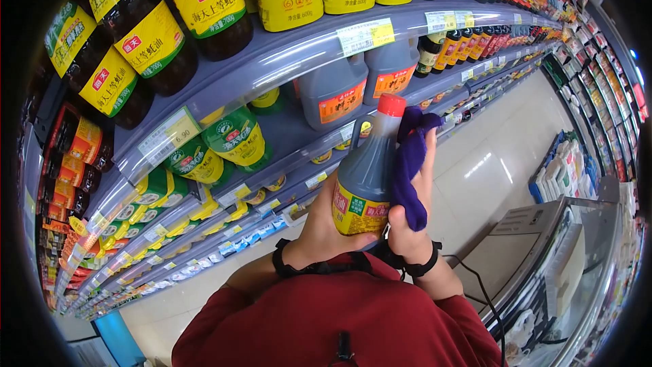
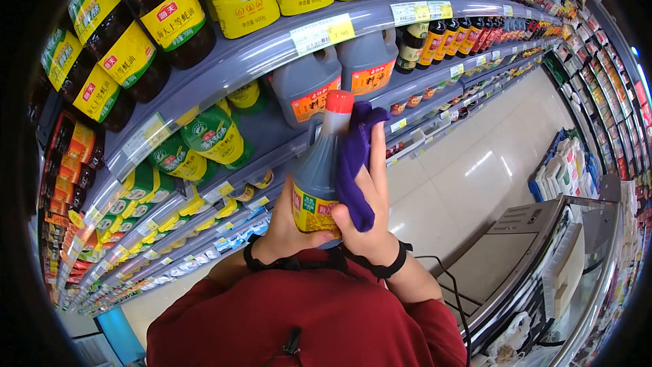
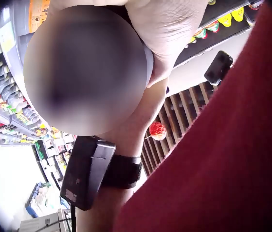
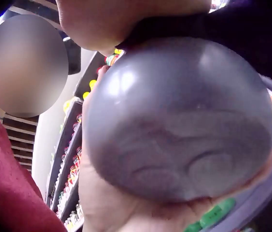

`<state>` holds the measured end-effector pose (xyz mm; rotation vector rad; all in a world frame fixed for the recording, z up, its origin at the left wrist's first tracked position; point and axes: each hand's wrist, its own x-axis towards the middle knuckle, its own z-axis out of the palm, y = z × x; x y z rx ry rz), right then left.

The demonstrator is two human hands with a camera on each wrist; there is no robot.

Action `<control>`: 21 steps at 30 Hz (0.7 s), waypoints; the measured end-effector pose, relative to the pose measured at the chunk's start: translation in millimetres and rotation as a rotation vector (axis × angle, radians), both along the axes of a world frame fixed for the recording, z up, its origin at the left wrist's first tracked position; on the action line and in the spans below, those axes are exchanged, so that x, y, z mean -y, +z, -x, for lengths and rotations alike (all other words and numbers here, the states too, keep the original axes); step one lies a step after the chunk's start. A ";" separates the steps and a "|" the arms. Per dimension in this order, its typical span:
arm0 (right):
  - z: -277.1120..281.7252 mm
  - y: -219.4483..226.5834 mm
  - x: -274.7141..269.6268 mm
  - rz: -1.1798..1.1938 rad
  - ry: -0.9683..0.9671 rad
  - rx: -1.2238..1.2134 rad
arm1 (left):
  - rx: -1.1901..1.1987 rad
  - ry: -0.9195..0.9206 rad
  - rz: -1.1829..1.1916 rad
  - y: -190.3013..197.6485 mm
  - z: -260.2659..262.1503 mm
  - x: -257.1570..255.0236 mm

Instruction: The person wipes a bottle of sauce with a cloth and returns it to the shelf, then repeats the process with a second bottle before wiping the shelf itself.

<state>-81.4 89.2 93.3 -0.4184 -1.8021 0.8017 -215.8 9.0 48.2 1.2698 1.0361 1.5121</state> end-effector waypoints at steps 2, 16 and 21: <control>7.1 0.2 3.3 0.007 -0.080 0.014 | 0.014 0.013 -0.010 1.0 3.5 -2.8; -15.5 -83.8 18.3 1.129 0.427 -0.366 | -0.203 -0.063 -0.092 9.9 20.3 -0.8; -1.9 -88.2 42.5 1.058 0.647 -0.457 | -0.037 0.154 -0.052 2.4 12.5 -4.1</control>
